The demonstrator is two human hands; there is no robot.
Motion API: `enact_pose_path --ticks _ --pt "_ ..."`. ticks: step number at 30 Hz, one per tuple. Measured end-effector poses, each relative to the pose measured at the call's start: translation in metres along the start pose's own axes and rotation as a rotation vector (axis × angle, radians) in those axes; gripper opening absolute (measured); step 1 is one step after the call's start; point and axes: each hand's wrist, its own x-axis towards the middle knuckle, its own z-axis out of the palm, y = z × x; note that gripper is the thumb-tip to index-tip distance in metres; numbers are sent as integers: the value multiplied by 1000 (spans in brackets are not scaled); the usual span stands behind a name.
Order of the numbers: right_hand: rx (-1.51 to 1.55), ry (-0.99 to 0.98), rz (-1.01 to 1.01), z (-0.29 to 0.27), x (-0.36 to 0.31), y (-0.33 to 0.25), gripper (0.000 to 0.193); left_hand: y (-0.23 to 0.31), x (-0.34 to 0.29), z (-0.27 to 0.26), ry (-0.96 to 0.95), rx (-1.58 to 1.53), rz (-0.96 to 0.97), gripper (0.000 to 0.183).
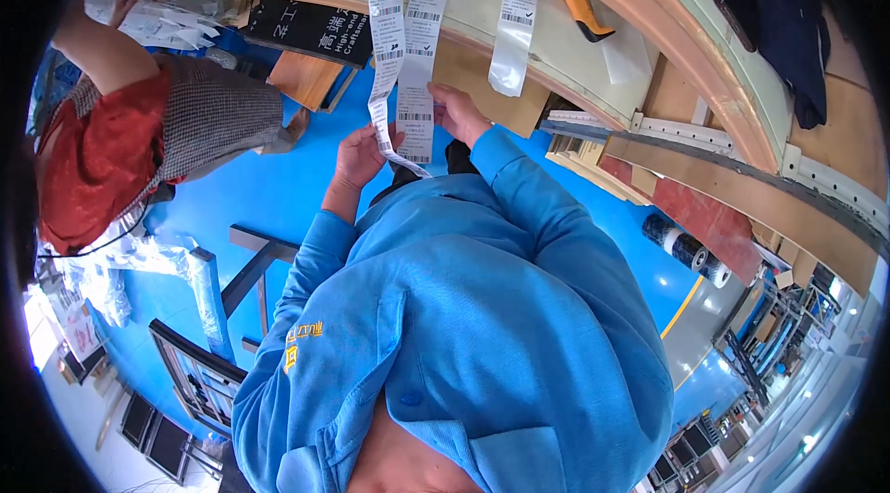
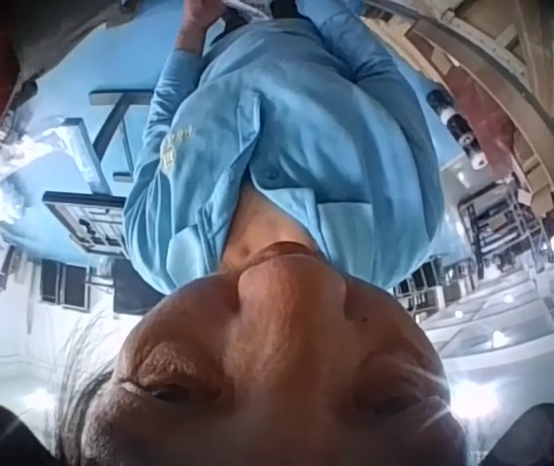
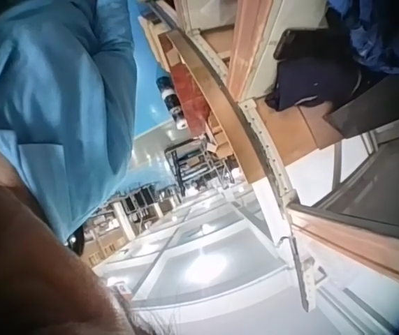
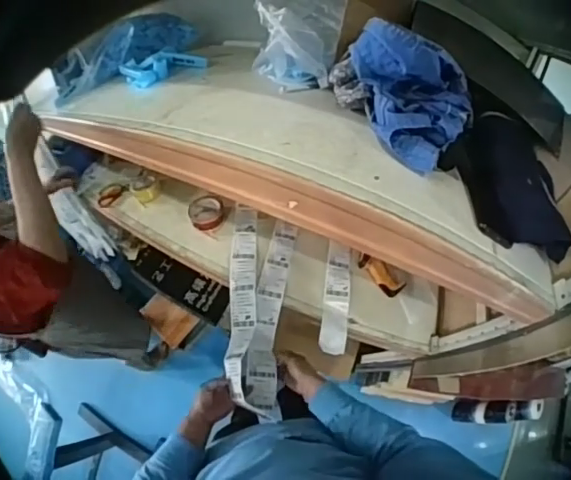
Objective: Applying identification labels to metal frames on a production floor.
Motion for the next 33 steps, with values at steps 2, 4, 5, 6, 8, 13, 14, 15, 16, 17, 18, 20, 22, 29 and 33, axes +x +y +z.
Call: enact_pose_path --ticks 2,4,5,6,8,13,14,15,16,17,18,20,22,29,33 --pt "29 -76 -68 -3 10 -1 37 0 0 -4 -14 7 -4 45" --pt "42 -115 -101 -3 13 -1 40 1 0 -8 -20 10 -6 45" --pt "14 -112 -162 -1 12 0 42 2 0 -10 3 65 4 43" --pt "-14 -109 -224 1 11 0 44 4 0 -12 27 121 13 41" --pt "-71 -102 -347 3 8 1 49 7 -1 -17 73 232 30 37" --pt "-43 -138 -323 3 1 1 56 12 -3 -16 146 350 62 33" --pt "-44 -138 -323 4 0 1 56 12 -4 -15 146 350 63 33" --pt "-72 -138 -330 4 0 -1 57 13 -4 -14 151 365 66 33" --pt "-99 -138 -337 4 -1 -2 58 13 -5 -13 157 380 69 33" --pt "-127 -138 -344 5 -2 -3 59 13 -5 -13 162 395 72 33" --pt "-155 -137 -351 5 -2 -3 60 13 -6 -13 168 410 74 33" --pt "-156 -138 -357 3 0 -3 61 13 -6 -13 156 397 67 33" --pt "-156 -136 -370 2 2 -3 61 13 -7 -13 129 372 50 33" --pt "-173 -115 -408 3 1 -4 60 8 -8 -6 126 329 22 33" --pt "-182 -97 -422 1 4 -3 58 3 -6 -8 122 349 19 36"
